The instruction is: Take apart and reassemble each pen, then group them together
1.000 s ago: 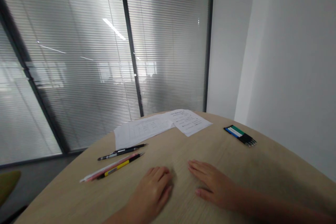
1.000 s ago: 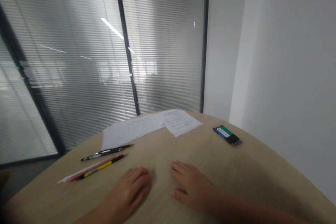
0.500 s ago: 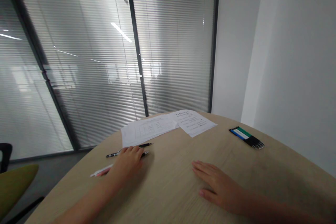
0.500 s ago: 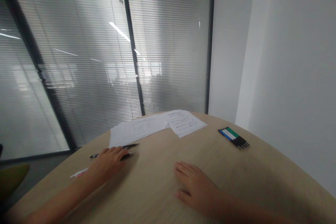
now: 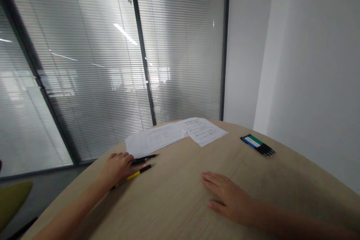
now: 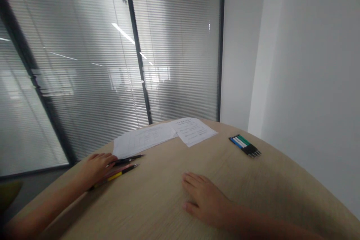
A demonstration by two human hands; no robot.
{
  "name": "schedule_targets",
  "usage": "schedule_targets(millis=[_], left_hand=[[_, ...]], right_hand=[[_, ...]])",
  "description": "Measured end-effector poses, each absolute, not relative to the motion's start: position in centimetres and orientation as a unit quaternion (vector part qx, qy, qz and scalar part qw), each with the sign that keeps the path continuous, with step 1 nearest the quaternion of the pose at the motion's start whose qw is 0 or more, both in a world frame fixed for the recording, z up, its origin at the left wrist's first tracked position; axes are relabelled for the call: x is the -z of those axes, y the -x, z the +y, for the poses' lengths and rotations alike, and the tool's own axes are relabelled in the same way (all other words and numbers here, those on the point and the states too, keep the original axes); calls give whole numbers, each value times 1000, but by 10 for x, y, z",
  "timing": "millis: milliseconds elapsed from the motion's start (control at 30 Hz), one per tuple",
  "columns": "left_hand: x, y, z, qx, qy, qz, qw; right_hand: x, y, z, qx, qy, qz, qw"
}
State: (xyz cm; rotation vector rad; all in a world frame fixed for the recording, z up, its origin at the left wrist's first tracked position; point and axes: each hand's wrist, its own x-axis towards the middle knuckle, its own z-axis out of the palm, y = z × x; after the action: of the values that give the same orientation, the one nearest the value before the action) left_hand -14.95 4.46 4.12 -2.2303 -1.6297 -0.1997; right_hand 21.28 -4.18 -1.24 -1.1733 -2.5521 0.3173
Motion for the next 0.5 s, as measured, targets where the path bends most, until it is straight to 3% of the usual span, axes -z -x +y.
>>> schedule_targets(millis=[100, 367, 500], left_hand=[[-42, 150, 45, 36, 787, -582, 200], [-43, 132, 41, 104, 834, -537, 71], [-39, 127, 41, 81, 856, -504, 81]], right_hand=[[12, -213, -42, -113, 410, -892, 155], [9, -211, -43, -104, 414, -894, 136], [7, -210, -43, -102, 417, -894, 130]])
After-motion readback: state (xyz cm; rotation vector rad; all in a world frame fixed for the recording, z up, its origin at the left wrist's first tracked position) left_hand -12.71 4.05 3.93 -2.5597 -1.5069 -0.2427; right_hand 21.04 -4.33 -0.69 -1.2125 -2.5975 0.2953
